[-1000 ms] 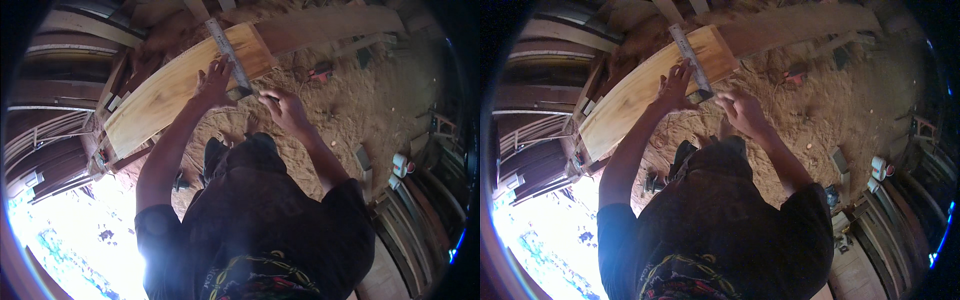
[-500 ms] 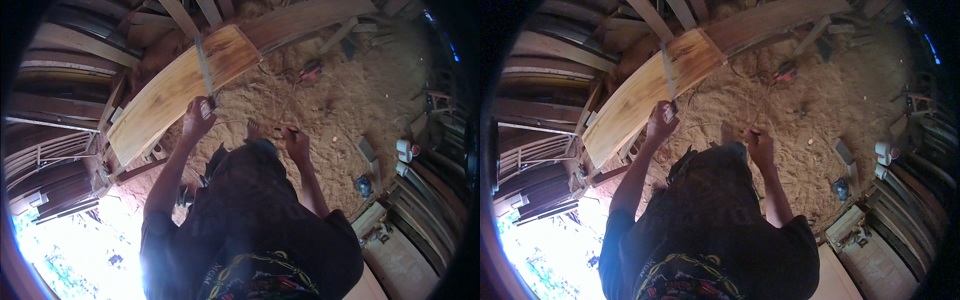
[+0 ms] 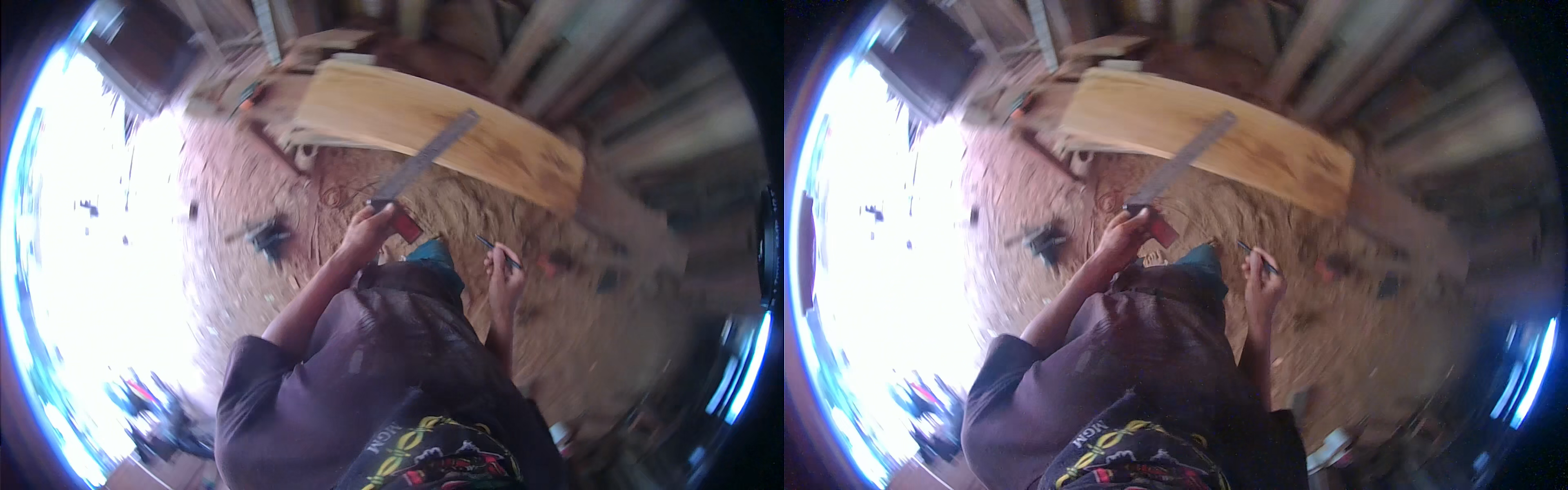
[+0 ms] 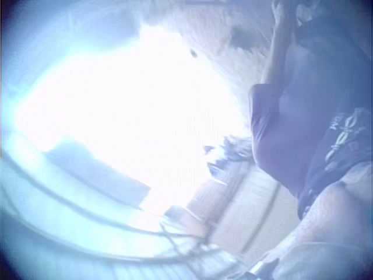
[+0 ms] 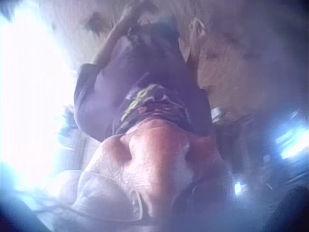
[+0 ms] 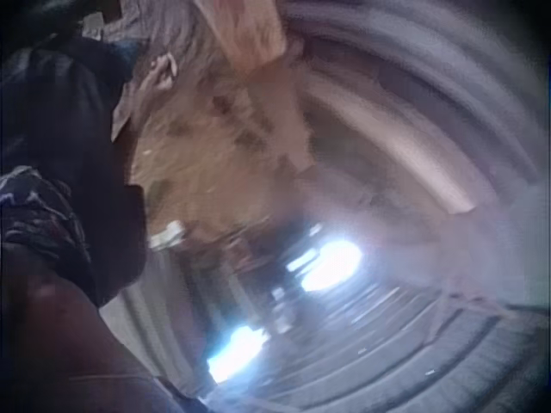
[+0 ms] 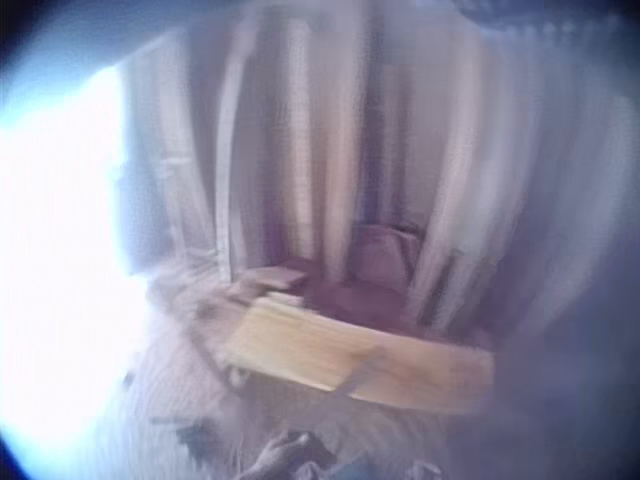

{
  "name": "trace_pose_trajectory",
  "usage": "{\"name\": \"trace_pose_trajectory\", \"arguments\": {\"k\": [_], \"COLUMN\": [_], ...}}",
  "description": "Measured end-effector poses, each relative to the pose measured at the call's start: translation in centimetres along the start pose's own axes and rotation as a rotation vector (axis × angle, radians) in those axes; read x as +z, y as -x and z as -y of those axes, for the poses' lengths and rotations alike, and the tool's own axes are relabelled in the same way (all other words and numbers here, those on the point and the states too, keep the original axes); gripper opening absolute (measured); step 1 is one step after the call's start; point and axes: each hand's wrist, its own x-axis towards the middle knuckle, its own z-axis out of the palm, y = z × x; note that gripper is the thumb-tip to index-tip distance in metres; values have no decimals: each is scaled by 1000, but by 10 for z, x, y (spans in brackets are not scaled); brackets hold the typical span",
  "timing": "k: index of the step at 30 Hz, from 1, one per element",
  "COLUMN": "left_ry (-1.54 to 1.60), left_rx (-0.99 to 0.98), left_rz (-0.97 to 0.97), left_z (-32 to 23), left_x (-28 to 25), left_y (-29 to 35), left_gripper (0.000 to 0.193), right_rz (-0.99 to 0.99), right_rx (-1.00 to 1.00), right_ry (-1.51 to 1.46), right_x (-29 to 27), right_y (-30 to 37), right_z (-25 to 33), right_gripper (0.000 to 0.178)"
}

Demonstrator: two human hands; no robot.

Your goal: The person measures and marks a wooden plank using a metal ruler and a pencil. They repeatedly reposition the ruler and draw lines on the wood, then lift and move the plank within the workshop.

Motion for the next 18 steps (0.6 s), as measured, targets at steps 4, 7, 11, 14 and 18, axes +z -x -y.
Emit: {"name": "trace_pose_trajectory", "arguments": {"k": [4,7,11,14,18], "left_ry": [225,273,304,237,210], "left_rx": [93,151,217,309,365], "left_rz": [-77,-119,-252,-366,-479], "left_z": [-1,-7,-15,-26,-44], "left_x": [-5,-15,-23,-22,-23], "left_y": [-2,-20,-52,-72,-95], "left_gripper": [24,24,25,21,25], "right_rz": [133,261,444,588,687], "right_rx": [-52,-87,-104,-230,-247], "right_ry": [-22,28,47,119,109], "right_x": [31,57,102,132,161], "right_y": [-39,-83,-148,-184,-212], "right_z": [41,69,95,117,126], "right_gripper": [25,24,22,22,19]}}
